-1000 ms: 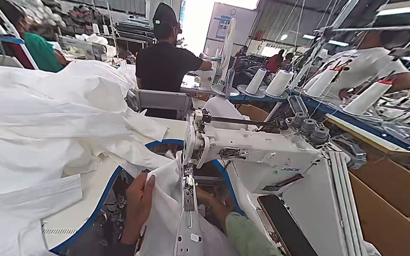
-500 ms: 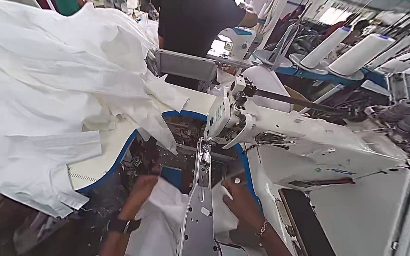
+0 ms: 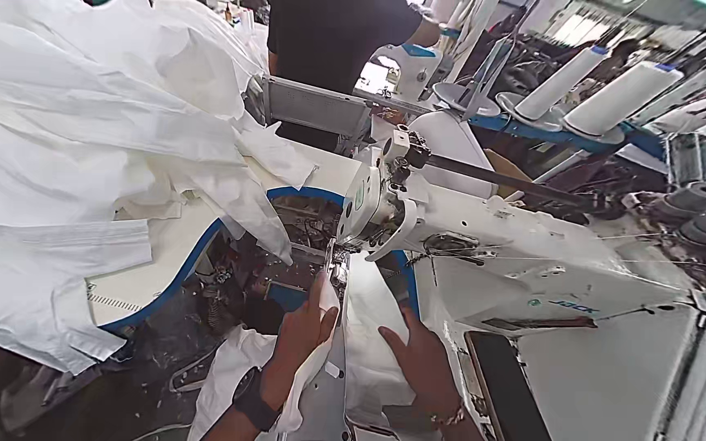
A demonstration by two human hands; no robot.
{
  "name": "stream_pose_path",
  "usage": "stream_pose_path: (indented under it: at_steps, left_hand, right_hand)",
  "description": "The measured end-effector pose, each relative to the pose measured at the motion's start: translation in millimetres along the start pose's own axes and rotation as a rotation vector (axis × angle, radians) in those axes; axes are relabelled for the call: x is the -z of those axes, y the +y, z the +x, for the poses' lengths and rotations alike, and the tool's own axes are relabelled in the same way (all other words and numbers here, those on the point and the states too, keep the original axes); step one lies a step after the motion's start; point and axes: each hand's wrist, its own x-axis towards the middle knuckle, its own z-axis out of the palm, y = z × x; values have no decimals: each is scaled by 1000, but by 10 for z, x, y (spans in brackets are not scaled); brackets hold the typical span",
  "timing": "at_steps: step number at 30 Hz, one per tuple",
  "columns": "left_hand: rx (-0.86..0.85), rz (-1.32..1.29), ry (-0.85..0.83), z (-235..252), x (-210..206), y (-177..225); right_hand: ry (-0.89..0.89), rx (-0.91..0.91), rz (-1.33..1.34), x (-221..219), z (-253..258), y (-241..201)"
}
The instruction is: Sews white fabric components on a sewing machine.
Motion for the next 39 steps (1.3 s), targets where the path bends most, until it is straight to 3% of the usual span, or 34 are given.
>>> stream_pose_path:
  at_steps: [2, 4, 8, 11, 13, 17, 21, 25, 29, 31, 34, 39]
  left_hand:
    - [30, 109, -142, -11, 67, -11]
    - [0, 127, -202, 123, 92, -6]
    - [-168, -47, -12, 111, 62, -138]
    - [-312, 95, 153, -60, -58, -239]
    - [-411, 231, 268, -44, -106, -269]
    - [-511, 199, 290, 67, -107, -272]
    - [-571, 216, 363, 101, -131, -315]
    - [-553, 72, 300, 80, -143, -319]
    - [-523, -134, 236, 69, -80, -292]
    - [-553, -156, 234, 88, -81, -285]
    - [-554, -152, 269, 111, -107, -272]
    - [-528, -166, 280, 131, -156, -270]
  right_hand:
    - [-37, 10, -47, 23, 143, -69]
    - [67, 181, -105, -66, 168, -312]
    - [425, 600, -144, -395, 170, -312]
    - [366, 740, -3, -396, 201, -91]
    - [210, 752, 77, -389, 241, -37]
    - [34, 716, 198, -360, 230, -47]
    - [-50, 707, 94, -315, 78, -52]
    - [-53, 701, 11, -275, 117, -116]
    - [-174, 632, 364, -336, 355, -232]
    - [-138, 590, 523, -397, 353, -253]
    - [13, 569, 526, -474, 300, -249]
    - [25, 541, 518, -505, 328, -254]
